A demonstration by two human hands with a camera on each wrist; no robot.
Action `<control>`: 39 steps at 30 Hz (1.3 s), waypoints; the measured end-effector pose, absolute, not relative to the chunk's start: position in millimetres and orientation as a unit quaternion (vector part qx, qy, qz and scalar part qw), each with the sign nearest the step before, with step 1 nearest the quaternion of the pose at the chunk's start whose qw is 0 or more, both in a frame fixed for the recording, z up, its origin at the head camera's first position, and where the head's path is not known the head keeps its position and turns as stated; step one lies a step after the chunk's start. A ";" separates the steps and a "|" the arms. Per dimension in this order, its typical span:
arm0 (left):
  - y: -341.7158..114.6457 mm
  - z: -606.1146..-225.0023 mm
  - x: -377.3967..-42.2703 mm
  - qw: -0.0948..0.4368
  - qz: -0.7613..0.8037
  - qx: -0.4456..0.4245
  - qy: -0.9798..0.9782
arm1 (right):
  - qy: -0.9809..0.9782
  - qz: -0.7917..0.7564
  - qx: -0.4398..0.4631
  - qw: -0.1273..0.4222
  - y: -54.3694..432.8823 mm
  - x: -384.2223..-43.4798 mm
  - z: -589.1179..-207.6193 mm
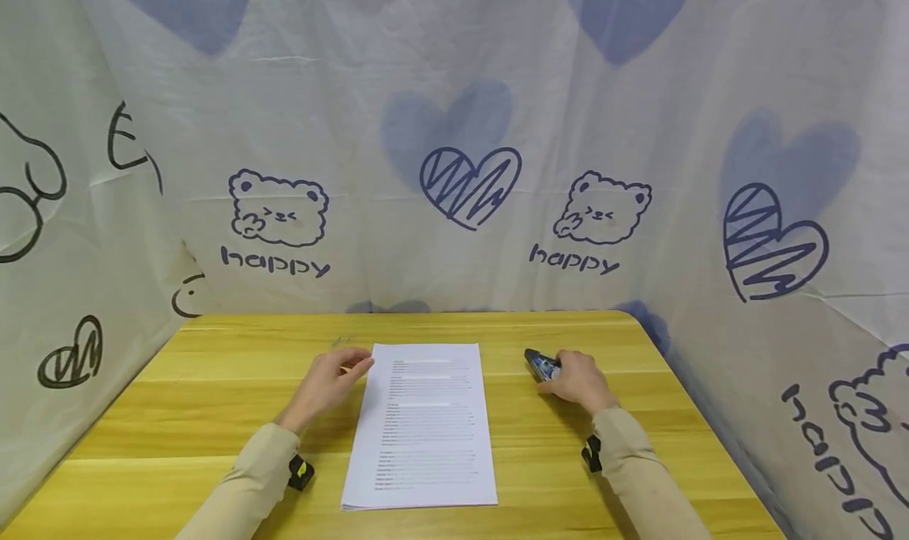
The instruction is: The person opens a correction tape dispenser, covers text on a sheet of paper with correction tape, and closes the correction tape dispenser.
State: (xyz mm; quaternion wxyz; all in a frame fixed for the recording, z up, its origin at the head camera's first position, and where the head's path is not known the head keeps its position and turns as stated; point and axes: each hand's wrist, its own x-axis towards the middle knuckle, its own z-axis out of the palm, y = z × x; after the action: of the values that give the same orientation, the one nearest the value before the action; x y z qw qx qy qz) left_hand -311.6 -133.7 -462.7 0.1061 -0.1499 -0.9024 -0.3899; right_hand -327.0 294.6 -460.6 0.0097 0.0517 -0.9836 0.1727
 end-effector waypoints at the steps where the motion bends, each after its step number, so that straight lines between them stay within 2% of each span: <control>1: -133.9 -462.9 -311.9 0.105 -0.391 -0.147 -0.902 | -0.983 0.175 0.047 0.007 295.3 -326.6 -460.5; 23: -133.8 -464.1 -313.1 0.119 -0.407 -0.133 -0.896 | -0.981 0.187 0.016 -0.047 315.1 -318.3 -462.8; 39: -134.2 -465.3 -312.2 0.120 -0.406 -0.131 -0.896 | -0.982 0.178 0.023 -0.052 320.6 -314.3 -462.7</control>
State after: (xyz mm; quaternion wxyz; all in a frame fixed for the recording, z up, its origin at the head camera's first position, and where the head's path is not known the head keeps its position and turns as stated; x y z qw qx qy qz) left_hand -312.2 -134.2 -465.3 0.1201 -0.1312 -0.8964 -0.4059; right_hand -314.3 320.6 -462.7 -0.0517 0.0230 -0.9824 0.1782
